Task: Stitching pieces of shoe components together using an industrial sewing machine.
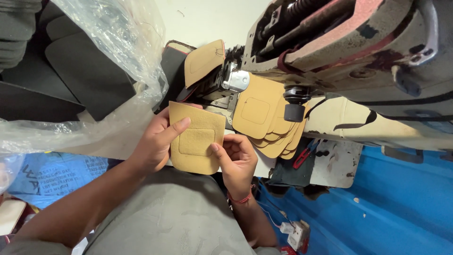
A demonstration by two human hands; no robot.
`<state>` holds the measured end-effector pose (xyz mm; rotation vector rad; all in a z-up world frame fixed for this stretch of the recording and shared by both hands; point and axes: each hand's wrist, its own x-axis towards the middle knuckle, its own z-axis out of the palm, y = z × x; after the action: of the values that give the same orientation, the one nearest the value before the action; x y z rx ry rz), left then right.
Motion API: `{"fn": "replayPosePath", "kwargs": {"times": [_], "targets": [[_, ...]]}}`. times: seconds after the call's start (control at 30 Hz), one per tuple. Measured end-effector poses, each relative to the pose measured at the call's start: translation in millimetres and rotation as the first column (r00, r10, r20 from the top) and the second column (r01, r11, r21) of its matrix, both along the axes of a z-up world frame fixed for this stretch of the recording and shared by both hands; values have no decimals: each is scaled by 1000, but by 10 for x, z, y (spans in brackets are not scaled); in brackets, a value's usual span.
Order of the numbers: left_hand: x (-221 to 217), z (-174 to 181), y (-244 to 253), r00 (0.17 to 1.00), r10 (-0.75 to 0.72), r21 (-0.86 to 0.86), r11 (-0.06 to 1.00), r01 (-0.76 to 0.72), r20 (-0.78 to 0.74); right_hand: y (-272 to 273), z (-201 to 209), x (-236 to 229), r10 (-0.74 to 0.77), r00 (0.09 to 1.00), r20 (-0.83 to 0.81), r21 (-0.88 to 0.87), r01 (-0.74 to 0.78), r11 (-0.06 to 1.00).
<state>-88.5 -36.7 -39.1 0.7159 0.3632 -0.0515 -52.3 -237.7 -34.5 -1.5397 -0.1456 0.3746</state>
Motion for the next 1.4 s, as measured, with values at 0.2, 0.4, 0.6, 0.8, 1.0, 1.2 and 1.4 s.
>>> {"fn": "replayPosePath", "kwargs": {"times": [0.2, 0.4, 0.6, 0.8, 1.0, 1.2, 1.4], "targets": [[17, -33, -14, 999, 45, 101, 994, -46, 12, 61, 47, 3, -11, 1000, 2, 21, 11, 1000], [98, 237, 79, 996, 46, 447, 891, -74, 74, 228, 379, 256, 71, 989, 130, -108, -57, 992], [378, 302, 202, 985, 64, 451, 883, -132, 162, 224, 174, 523, 138, 990, 21, 58, -139, 989], [635, 458, 375, 994, 41, 691, 716, -103, 105, 413, 193, 705, 129, 992, -14, 168, -125, 978], [692, 450, 394, 987, 51, 745, 651, -147, 150, 377, 241, 733, 128, 992, -12, 163, -125, 979], [695, 480, 406, 992, 32, 688, 718, -108, 122, -572, 460, 929, -312, 280, 908, 66, 639, 766], [706, 467, 448, 985, 33, 644, 753, -136, 169, -1567, 453, 1397, -124, 158, 980, -98, 914, 393]]}}
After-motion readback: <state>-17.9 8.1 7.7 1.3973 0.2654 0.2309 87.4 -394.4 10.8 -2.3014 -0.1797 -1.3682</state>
